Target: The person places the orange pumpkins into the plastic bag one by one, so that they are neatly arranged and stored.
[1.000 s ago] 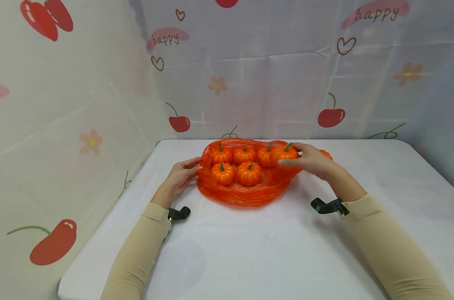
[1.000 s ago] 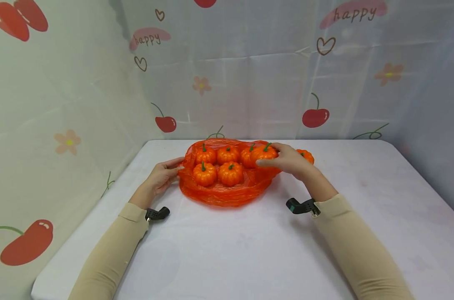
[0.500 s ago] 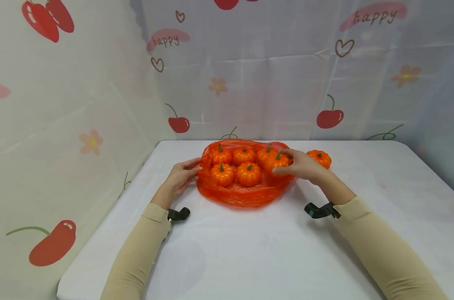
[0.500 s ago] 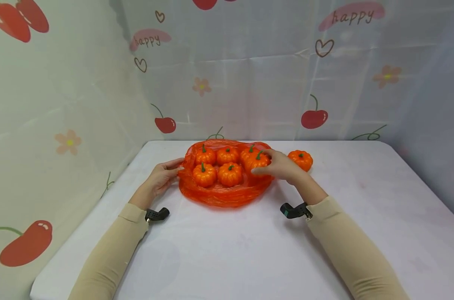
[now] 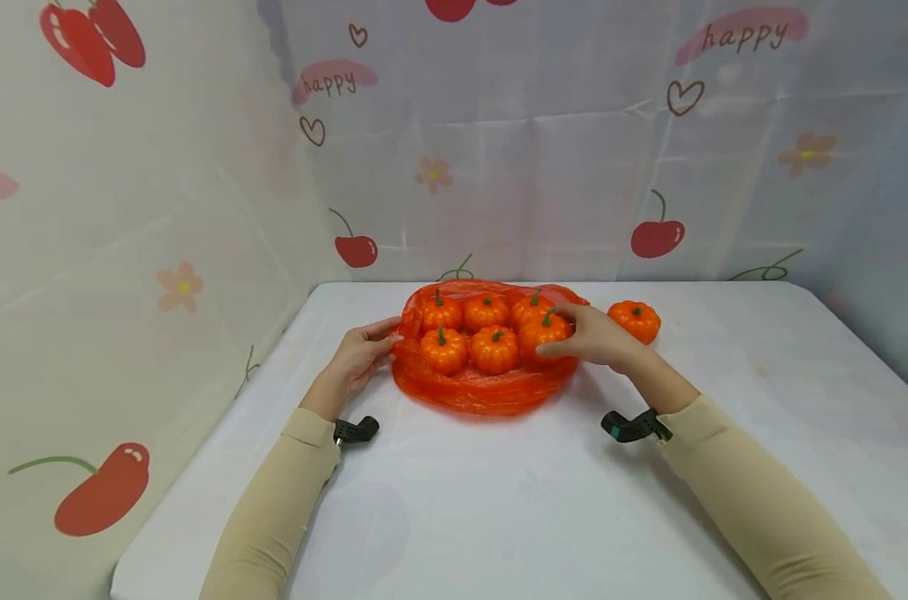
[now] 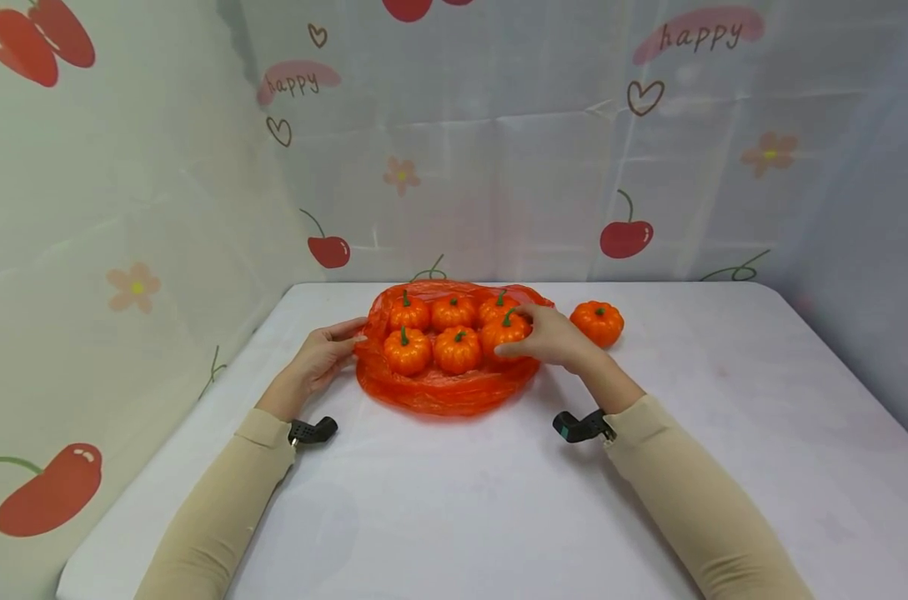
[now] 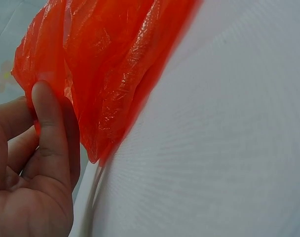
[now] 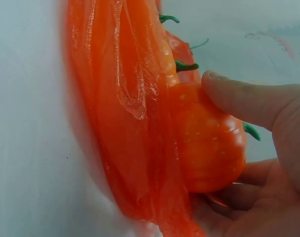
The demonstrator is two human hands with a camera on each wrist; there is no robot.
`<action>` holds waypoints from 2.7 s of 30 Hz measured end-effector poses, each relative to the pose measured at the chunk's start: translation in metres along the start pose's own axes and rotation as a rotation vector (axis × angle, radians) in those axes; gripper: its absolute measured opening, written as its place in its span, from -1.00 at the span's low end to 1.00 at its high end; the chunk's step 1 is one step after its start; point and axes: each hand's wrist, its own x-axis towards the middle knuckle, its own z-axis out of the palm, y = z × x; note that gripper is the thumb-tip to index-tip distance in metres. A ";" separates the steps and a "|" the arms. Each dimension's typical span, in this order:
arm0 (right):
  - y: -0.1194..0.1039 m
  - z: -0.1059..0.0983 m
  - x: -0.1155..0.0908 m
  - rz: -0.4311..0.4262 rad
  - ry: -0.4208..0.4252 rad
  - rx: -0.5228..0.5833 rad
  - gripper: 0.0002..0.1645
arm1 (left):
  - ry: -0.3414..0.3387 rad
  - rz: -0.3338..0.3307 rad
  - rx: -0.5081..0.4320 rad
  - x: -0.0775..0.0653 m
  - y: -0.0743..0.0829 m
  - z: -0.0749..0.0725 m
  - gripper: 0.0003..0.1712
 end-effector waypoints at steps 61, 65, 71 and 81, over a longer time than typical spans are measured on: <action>0.024 -0.039 -0.009 -0.010 0.141 0.036 -0.17 | -0.005 -0.001 0.015 -0.003 0.005 0.003 -0.46; 0.028 -0.044 -0.010 0.004 0.173 0.016 -0.15 | 0.004 -0.006 0.015 -0.003 0.005 0.004 -0.46; 0.038 -0.053 -0.012 0.026 0.248 0.003 -0.13 | -0.002 -0.005 0.011 -0.003 0.005 0.004 -0.45; 0.052 -0.069 -0.016 0.076 0.325 0.057 -0.06 | -0.012 0.004 0.016 -0.004 0.006 0.003 -0.44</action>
